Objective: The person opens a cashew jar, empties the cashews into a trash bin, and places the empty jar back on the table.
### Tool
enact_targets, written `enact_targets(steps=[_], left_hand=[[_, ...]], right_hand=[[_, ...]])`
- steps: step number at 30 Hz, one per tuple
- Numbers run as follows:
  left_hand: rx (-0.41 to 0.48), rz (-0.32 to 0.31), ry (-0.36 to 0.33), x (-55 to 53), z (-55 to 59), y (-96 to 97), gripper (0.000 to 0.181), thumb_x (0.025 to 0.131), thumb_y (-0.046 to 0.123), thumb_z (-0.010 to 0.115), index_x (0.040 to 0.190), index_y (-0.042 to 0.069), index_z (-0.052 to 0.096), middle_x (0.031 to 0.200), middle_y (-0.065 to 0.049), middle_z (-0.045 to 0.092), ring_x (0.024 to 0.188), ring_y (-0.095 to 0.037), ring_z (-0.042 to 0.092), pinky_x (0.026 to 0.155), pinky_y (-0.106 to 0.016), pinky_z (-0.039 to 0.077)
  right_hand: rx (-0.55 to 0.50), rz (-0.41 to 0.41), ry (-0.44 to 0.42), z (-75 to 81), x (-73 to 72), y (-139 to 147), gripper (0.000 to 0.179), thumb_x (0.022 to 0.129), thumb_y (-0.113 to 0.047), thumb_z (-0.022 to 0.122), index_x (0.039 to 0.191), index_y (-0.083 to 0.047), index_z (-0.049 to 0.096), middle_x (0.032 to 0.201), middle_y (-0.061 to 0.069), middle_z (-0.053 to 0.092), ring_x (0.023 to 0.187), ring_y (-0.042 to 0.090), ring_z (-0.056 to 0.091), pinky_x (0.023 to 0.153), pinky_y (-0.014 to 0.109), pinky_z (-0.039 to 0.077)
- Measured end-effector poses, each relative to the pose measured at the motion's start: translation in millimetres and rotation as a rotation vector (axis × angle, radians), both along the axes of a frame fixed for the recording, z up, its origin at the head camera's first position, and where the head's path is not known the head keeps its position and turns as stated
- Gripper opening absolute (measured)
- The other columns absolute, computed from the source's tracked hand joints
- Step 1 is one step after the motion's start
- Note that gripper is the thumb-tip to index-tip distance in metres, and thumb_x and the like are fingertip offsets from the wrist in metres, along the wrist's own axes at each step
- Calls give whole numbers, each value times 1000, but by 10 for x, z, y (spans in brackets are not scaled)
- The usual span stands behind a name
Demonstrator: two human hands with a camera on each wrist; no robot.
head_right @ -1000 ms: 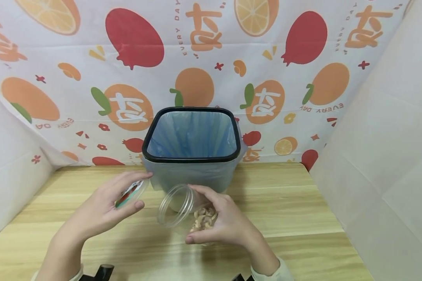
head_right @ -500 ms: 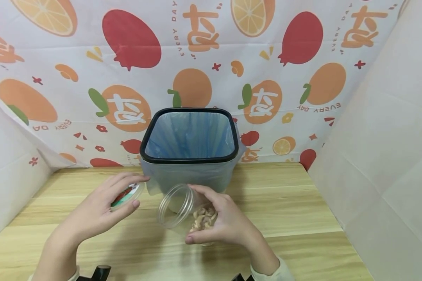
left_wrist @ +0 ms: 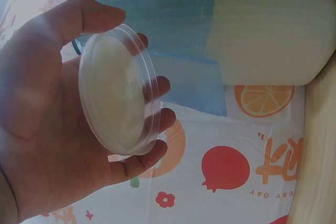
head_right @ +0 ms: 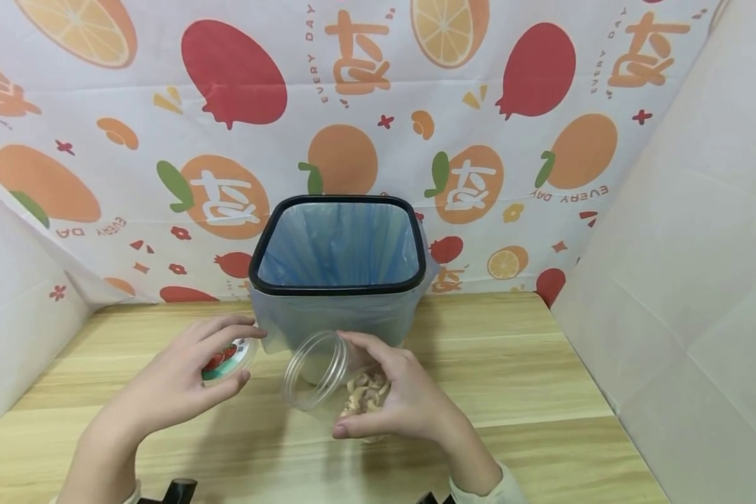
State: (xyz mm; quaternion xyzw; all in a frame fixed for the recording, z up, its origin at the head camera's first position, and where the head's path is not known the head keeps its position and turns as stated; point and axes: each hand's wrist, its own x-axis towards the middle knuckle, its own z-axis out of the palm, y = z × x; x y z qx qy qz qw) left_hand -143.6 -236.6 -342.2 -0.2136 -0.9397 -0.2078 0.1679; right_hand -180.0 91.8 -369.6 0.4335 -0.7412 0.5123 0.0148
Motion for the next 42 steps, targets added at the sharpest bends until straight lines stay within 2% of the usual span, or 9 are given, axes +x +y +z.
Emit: enact_targets(steps=[9,16,23,32,42], left_hand=[[-39,8,-9,-40,-75,-41,44,81,27,78,123,26,66,125,3,60,111,-27,55,94,-53,42],[-58,0,-17,-101,-128,-51,44,80,29,81,122,27,66,125,2,60,108,-27,57,89,-51,47],[-74,16,-53,-124,-171,-96,46,80,30,81,123,28,66,124,3,60,105,-24,56,83,-47,49],[-88,54,-94,-154,-161,-164,45,81,30,80,123,28,66,124,3,59,101,-25,56,74,-41,48],[-88,57,-140,-192,-184,-190,45,81,33,80,123,27,66,123,1,60,101,-25,56,73,-38,47]], right_hand=[[-3,7,-15,-23,1,8,95,65,-33,94,146,-22,47,130,5,66,115,19,65,99,31,50],[7,-5,-23,-28,-15,30,95,65,-31,94,146,-21,47,127,7,67,112,17,65,100,30,49],[4,-1,-37,-36,-14,42,94,66,-29,94,147,-20,46,123,-1,68,109,15,66,96,30,52],[9,-11,-17,-1,-35,40,95,65,-30,95,147,-20,47,128,5,66,113,16,64,100,29,49],[-10,1,-64,18,-49,54,94,66,-27,94,147,-19,46,127,8,66,113,21,64,98,31,51]])
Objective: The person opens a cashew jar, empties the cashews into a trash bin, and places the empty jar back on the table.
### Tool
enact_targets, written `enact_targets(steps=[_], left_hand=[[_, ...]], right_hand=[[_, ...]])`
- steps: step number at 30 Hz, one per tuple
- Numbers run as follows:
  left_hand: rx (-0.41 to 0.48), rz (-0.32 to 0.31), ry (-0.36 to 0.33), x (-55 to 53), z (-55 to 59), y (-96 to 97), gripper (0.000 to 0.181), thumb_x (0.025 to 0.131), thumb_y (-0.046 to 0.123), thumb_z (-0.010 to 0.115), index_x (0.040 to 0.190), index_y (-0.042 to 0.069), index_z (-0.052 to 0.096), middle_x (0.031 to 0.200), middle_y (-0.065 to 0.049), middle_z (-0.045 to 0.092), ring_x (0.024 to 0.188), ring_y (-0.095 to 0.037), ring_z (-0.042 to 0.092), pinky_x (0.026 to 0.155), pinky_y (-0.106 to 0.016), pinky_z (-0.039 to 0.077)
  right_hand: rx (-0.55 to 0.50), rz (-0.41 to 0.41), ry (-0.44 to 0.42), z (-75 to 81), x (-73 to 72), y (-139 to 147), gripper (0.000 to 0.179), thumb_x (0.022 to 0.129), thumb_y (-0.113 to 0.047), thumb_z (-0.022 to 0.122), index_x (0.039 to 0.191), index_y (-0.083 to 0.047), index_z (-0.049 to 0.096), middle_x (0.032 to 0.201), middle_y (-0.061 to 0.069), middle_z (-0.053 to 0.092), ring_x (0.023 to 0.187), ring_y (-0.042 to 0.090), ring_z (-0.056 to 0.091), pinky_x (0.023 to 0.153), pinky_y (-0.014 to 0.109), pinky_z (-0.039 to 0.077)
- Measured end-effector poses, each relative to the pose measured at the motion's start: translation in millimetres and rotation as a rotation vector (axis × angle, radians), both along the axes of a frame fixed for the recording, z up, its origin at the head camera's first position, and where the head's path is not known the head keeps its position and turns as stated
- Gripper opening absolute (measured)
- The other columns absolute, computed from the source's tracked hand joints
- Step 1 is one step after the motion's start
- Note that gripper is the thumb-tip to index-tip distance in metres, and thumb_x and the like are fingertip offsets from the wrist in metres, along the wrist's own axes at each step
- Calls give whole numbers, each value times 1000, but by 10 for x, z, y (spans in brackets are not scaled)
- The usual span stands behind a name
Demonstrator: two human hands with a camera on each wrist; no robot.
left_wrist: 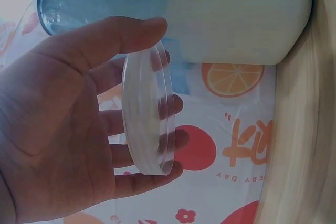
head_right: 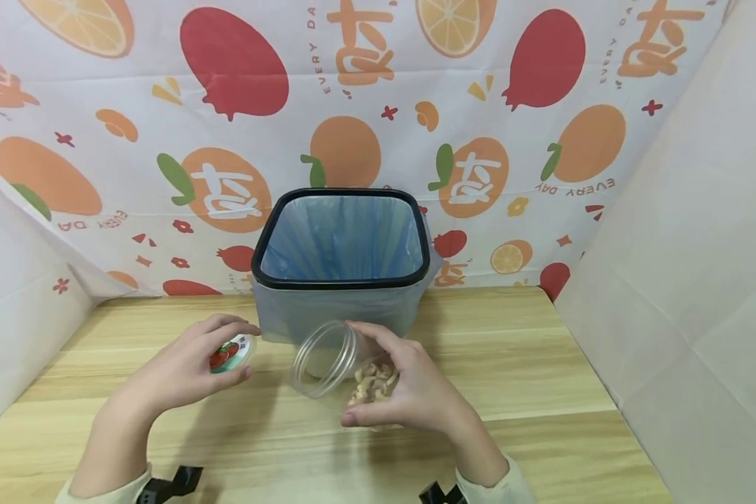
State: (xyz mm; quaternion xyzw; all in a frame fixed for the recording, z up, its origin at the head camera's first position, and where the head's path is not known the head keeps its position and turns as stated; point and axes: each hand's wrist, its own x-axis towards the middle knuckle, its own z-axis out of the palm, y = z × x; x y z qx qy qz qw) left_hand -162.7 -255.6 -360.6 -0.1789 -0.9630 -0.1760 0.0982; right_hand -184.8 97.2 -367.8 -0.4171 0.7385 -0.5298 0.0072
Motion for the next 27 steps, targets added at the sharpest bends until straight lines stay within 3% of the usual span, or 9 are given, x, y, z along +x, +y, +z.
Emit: enact_targets(steps=[6,27], left_hand=[[17,-9,-33,-52,-31,-4,44,81,36,81,122,27,67,122,0,60,100,-24,55,75,-38,47],[55,55,-157,-106,-159,-199,49,81,39,82,125,24,65,128,-12,57,100,-29,53,69,-35,47]], right_hand=[[-35,21,-33,13,-6,24,93,67,-22,94,147,-17,45,125,13,68,113,30,66,93,32,54],[-37,15,-48,33,24,36,94,67,-19,94,147,-19,45,125,14,68,114,32,65,94,31,54]])
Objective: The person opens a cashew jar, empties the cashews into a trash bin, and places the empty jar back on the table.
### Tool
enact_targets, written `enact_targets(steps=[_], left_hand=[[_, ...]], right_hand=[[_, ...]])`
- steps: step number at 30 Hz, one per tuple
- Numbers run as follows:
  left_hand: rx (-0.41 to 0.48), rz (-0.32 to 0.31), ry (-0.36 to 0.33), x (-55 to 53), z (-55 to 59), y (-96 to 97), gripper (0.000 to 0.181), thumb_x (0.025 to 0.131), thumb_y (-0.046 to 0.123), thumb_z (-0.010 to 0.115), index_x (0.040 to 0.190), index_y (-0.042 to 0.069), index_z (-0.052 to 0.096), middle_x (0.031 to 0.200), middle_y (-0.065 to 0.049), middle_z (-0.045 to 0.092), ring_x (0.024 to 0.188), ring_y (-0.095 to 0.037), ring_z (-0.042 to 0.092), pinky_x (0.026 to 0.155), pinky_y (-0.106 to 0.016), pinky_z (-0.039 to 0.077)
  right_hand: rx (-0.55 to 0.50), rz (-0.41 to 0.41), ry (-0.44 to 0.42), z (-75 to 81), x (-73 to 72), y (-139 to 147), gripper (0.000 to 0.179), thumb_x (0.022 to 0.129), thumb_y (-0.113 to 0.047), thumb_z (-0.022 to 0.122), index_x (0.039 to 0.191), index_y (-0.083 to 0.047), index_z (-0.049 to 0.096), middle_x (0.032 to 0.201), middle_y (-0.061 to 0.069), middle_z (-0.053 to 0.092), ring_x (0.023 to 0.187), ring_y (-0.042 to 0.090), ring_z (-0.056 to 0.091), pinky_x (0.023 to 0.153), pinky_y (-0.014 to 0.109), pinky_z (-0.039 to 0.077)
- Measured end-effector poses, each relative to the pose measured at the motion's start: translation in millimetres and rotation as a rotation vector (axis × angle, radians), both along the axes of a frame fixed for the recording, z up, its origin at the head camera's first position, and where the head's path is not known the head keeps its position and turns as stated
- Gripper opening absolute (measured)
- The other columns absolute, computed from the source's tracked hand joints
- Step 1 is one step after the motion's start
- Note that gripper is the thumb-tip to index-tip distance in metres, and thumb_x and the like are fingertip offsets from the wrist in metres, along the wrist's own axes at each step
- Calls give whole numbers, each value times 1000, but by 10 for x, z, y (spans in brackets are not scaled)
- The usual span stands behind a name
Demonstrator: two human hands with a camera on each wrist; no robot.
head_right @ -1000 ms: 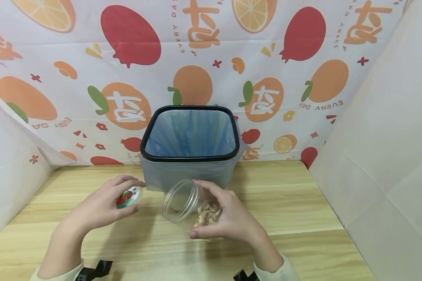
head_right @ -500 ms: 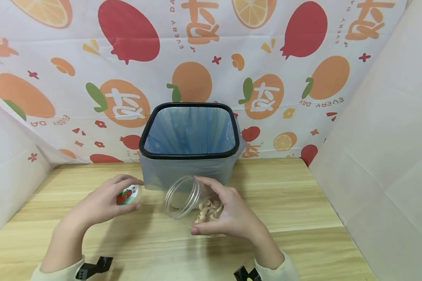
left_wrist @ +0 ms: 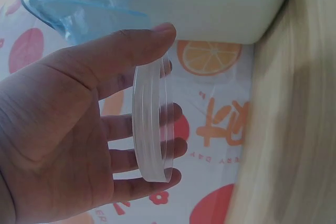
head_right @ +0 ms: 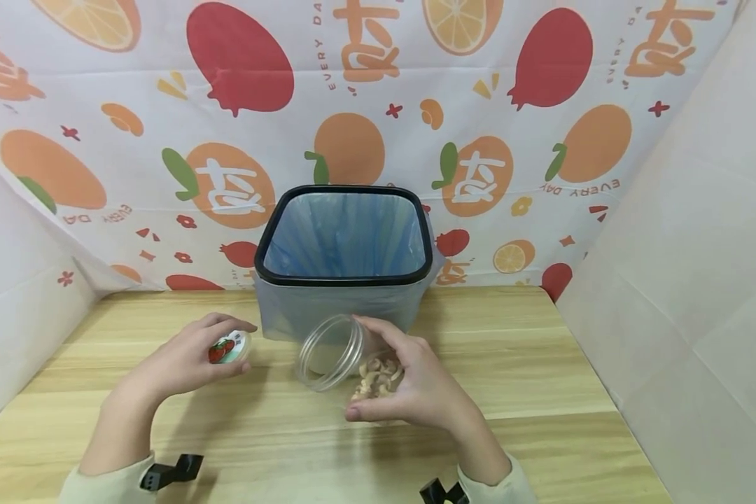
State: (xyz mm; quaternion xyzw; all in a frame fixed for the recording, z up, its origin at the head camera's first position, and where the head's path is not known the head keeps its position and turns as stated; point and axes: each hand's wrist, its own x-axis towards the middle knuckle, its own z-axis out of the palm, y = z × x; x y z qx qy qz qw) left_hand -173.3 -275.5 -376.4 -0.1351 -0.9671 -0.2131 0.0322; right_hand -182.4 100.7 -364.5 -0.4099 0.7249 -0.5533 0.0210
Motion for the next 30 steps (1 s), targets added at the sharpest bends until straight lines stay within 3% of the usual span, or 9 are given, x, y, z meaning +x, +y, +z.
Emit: enact_targets(steps=[5,12,21,30], left_hand=[[-10,11,-30,-48,-50,-39,48,81,36,81,125,22,65,128,-14,56,99,-30,53,68,-36,47],[-40,18,-30,-103,-93,-79,49,80,35,82,124,20,66,127,-17,58,102,-34,55,76,-44,48],[-47,6,-66,-128,-212,-131,53,78,36,84,124,15,66,123,-18,59,95,-29,56,72,-39,47],[-26,10,-139,-153,-309,-172,55,78,36,84,125,14,65,126,-21,56,100,-33,56,77,-44,49]], right_hand=[[4,-13,3,22,-2,23,94,67,-19,94,147,-20,45,126,13,68,115,31,64,94,30,53],[2,-22,28,29,-22,30,95,66,-20,94,148,-19,45,125,11,68,114,28,65,93,31,54],[-9,-10,21,6,-14,47,94,66,-19,94,147,-18,45,126,9,68,115,24,66,90,31,56],[-23,-2,18,1,-13,50,94,66,-17,94,147,-18,45,126,9,68,116,26,65,93,31,55]])
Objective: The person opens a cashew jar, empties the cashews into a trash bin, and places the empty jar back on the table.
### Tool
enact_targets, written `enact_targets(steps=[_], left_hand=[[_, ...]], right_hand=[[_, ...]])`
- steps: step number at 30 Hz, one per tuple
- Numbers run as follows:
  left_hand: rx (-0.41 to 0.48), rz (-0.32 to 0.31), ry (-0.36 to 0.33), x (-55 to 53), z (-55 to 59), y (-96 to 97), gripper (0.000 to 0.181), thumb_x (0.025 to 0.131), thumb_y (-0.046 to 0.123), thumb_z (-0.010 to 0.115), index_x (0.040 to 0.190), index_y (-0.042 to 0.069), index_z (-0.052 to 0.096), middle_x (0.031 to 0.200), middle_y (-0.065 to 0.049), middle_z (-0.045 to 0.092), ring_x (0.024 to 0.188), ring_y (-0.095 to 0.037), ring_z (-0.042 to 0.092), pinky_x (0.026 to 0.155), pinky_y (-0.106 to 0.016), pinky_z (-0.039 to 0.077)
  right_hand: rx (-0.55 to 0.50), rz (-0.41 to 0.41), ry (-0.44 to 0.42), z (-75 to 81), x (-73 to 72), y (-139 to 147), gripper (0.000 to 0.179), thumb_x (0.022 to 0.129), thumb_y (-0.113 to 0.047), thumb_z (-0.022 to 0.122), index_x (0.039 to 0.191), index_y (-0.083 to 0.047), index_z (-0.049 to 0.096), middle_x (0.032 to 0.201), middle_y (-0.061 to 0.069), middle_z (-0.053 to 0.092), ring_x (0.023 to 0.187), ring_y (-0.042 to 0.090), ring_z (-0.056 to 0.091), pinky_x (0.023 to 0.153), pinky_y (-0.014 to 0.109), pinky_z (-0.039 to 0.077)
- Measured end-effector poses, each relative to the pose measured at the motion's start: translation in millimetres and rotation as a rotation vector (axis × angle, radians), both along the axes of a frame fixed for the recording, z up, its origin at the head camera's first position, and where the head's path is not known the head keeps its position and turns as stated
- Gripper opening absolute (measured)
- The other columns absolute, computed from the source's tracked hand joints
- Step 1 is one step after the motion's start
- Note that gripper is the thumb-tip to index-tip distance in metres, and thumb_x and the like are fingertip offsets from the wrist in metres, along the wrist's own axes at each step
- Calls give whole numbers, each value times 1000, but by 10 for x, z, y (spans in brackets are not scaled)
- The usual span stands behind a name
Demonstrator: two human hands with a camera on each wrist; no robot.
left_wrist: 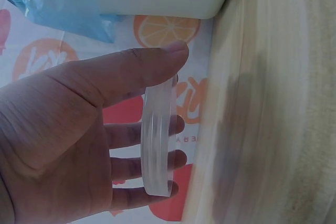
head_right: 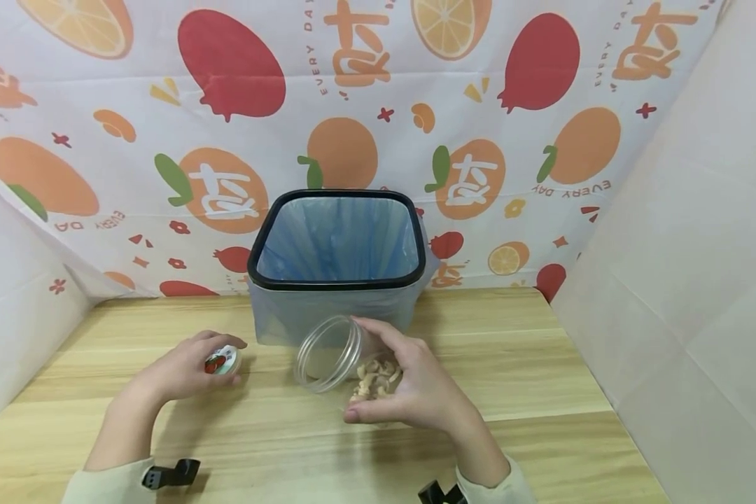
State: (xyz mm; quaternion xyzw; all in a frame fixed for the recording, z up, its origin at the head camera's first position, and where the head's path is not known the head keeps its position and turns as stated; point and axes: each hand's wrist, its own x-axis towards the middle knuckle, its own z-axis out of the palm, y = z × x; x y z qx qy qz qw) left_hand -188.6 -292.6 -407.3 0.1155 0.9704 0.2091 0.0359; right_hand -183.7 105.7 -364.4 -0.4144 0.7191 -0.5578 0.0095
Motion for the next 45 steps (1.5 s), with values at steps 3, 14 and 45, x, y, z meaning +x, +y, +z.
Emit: enact_targets(steps=[3,14,45], left_hand=[[8,-4,-6,2,-24,-5,55,77,37,85,124,14,66,125,-21,57,101,-33,56,78,-44,49],[19,-4,-62,4,-83,-52,56,74,29,87,124,14,66,127,-22,56,103,-34,55,77,-44,49],[-24,28,-109,-47,-195,-5,56,69,26,92,119,19,69,131,-23,51,108,-40,47,75,-44,49]], right_hand=[[3,1,0,0,1,-5,94,66,-18,94,147,-18,45,126,10,68,116,27,65,93,31,54],[23,-11,14,-12,0,-16,94,66,-20,94,147,-19,45,125,9,69,115,27,66,94,29,53],[28,0,7,-22,-9,-33,94,67,-21,94,147,-18,45,126,11,68,116,30,65,95,30,53]])
